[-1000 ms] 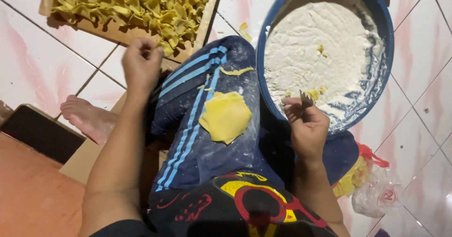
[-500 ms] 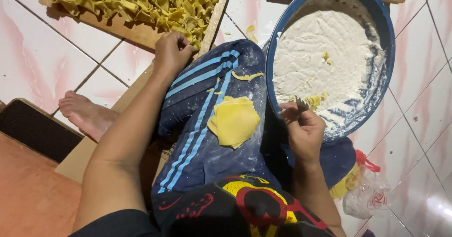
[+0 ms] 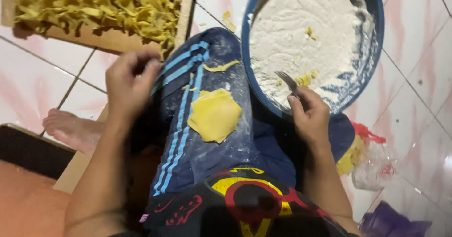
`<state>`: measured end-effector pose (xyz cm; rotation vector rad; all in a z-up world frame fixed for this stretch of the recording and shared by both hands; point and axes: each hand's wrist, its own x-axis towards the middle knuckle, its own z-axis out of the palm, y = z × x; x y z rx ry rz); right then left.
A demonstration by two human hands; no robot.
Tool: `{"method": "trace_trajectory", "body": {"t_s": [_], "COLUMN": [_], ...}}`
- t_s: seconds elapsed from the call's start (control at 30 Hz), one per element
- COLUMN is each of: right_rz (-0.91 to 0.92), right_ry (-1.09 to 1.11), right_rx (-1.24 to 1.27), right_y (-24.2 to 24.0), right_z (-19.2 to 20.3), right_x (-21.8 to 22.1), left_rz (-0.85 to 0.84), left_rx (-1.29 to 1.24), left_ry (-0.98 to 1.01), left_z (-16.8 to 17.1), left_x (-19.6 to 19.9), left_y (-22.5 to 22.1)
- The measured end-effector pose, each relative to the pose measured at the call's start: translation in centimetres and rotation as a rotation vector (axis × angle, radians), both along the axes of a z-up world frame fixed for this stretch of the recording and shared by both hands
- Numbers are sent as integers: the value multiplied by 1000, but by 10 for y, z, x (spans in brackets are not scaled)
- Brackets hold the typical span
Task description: Manually preparing small dough balls or dumplings by placing filling on square dough sheets and folding them.
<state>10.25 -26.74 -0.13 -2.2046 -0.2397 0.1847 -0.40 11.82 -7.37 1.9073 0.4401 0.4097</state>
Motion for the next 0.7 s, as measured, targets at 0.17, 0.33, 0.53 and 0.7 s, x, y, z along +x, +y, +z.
{"method": "trace_trajectory", "body": {"t_s": [0.17, 0.33, 0.53, 0.7], "right_rz": [221, 179, 227, 300], "right_ry": [-192, -172, -134, 82], "right_rx": [-651, -855, -884, -752], "right_y": [-26, -25, -18, -11], "right_z": [-16, -38, -77, -34], "right_x": [14, 22, 39, 45], "left_rz": [-789, -724, -687, -556], "left_rx": [111, 515, 393, -139], "left_ry": [-179, -289, -198, -50], "left_z": [90, 82, 86, 84], "left_x": [-10, -23, -23, -12], "left_y": [-52, -75, -75, -72]}}
